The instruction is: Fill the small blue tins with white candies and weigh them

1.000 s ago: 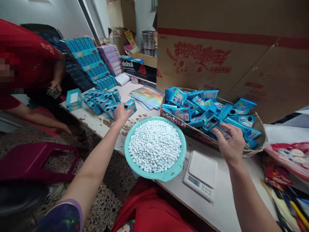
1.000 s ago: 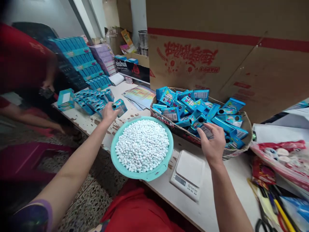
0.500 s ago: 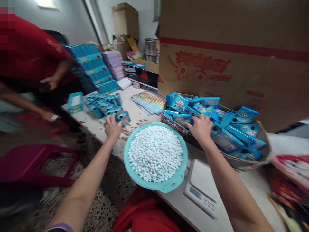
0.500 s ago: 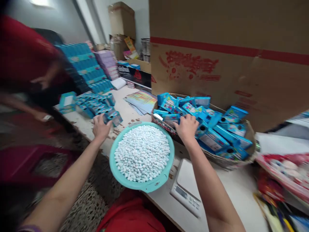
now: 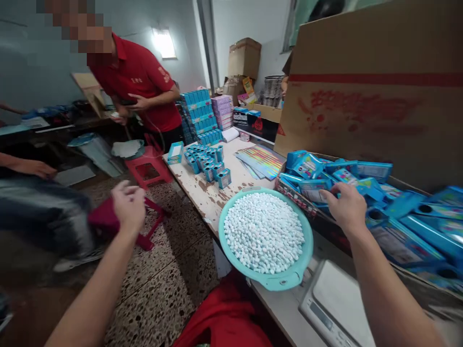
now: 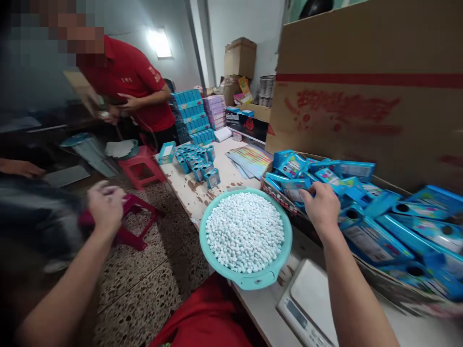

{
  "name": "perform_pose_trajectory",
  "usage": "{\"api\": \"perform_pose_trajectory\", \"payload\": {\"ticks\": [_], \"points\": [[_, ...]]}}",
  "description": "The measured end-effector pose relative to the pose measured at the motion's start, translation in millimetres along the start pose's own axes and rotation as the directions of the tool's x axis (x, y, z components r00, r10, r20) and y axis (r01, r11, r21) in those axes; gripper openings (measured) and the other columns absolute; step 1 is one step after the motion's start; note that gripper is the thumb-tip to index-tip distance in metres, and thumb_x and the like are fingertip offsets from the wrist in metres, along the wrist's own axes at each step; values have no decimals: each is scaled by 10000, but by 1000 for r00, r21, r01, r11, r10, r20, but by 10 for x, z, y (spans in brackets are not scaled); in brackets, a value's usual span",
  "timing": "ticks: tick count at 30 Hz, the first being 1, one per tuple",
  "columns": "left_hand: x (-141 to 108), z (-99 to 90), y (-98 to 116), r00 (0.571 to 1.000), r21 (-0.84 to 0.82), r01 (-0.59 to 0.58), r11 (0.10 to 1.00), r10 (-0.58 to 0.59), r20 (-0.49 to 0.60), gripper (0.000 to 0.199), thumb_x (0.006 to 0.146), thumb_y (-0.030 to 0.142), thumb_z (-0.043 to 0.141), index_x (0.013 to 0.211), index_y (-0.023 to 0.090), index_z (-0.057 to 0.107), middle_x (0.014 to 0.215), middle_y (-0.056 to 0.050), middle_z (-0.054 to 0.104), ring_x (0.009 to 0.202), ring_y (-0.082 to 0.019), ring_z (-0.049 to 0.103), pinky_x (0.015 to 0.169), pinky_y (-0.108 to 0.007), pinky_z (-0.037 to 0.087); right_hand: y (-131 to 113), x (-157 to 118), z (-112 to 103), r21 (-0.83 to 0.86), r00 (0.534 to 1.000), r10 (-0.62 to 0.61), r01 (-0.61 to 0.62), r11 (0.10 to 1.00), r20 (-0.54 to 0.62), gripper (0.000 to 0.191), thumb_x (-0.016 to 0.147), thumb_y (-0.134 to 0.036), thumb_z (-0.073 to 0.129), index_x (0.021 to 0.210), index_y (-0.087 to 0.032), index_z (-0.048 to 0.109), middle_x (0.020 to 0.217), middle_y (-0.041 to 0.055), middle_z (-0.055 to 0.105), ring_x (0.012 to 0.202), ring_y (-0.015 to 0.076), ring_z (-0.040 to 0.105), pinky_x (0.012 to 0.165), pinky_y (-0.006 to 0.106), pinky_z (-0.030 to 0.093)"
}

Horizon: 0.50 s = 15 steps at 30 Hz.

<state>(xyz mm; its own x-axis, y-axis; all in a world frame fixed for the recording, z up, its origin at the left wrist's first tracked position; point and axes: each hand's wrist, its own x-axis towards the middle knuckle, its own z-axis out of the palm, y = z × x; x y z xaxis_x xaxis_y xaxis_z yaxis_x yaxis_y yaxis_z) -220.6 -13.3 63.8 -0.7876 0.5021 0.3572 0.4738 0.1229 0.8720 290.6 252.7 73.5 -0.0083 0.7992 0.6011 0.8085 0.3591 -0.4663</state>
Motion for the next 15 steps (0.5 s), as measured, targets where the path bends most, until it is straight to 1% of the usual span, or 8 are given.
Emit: {"api": "perform_pose_trajectory", "payload": {"ticks": [1, 3, 4, 6, 8, 10, 12, 15], "points": [[-180, 303, 95, 999, 24, -32, 999, 33, -38, 501, 821, 400, 581, 1272, 256, 418, 1050, -24, 607, 855, -201, 604, 804, -403, 512, 8, 1, -97, 64, 998, 58, -55, 996, -39, 368, 717, -558, 625, 616, -230, 493, 715, 41, 551, 728, 229, 521, 714, 425, 414], [-605, 874, 345, 979, -17, -155, 988, 156, 130, 439, 804, 376, 610, 1204, 219, 517, 1046, -46, 639, 858, -192, 623, 805, -371, 531, 33, -82, -335, 252, 971, 208, -173, 952, -119, 340, 668, -520, 699, 721, -224, 540, 778, 34, 584, 722, 202, 551, 710, 384, 452], [-829, 1103, 495, 955, -62, -210, 976, 218, 199, 413, 820, 369, 601, 1198, 214, 536, 1075, -59, 648, 872, -191, 632, 796, -355, 536, 43, -173, -461, 373, 949, 287, -221, 901, -130, 366, 641, -495, 738, 809, -221, 563, 812, 30, 599, 727, 191, 569, 699, 360, 468], [-1239, 1416, 824, 890, -197, -294, 935, 343, 302, 376, 836, 334, 604, 1193, 225, 557, 1095, -68, 658, 883, -188, 644, 784, -335, 543, 40, -448, -685, 617, 910, 412, -292, 731, -56, 532, 607, -462, 787, 1026, -226, 558, 865, 17, 619, 743, 175, 605, 657, 317, 495], [-1556, 1573, 1161, 799, -365, -322, 874, 457, 390, 349, 826, 277, 631, 1170, 248, 580, 1116, -68, 657, 916, -190, 646, 791, -324, 543, 8, -801, -839, 771, 887, 448, -360, 525, 109, 652, 627, -462, 787, 1179, -252, 510, 901, 10, 640, 775, 177, 637, 639, 311, 522], [-1783, 1649, 1471, 697, -507, -282, 815, 537, 476, 360, 809, 227, 652, 1162, 273, 599, 1147, -70, 647, 957, -194, 637, 795, -314, 539, -44, -1158, -918, 830, 869, 432, -416, 372, 242, 625, 668, -460, 772, 1206, -276, 512, 983, 26, 668, 840, 191, 661, 677, 340, 552], [-1951, 1696, 1724, 605, -590, -186, 786, 564, 562, 423, 782, 206, 680, 1189, 292, 606, 1179, -73, 632, 989, -199, 624, 790, -302, 531, -97, -1463, -947, 859, 860, 415, -430, 278, 297, 550, 694, -453, 765, 1170, -285, 546, 1089, 43, 675, 921, 203, 668, 752, 375, 566], [-2146, 1742, 1963, 480, -614, 31, 789, 527, 701, 519, 738, 213, 729, 1235, 297, 607, 1245, -86, 600, 1026, -208, 606, 783, -282, 520, -162, -1783, -945, 879, 833, 423, -453, 147, 358, 481, 708, -439, 767, 1120, -276, 580, 1164, 50, 664, 974, 199, 663, 820, 379, 560]]}}
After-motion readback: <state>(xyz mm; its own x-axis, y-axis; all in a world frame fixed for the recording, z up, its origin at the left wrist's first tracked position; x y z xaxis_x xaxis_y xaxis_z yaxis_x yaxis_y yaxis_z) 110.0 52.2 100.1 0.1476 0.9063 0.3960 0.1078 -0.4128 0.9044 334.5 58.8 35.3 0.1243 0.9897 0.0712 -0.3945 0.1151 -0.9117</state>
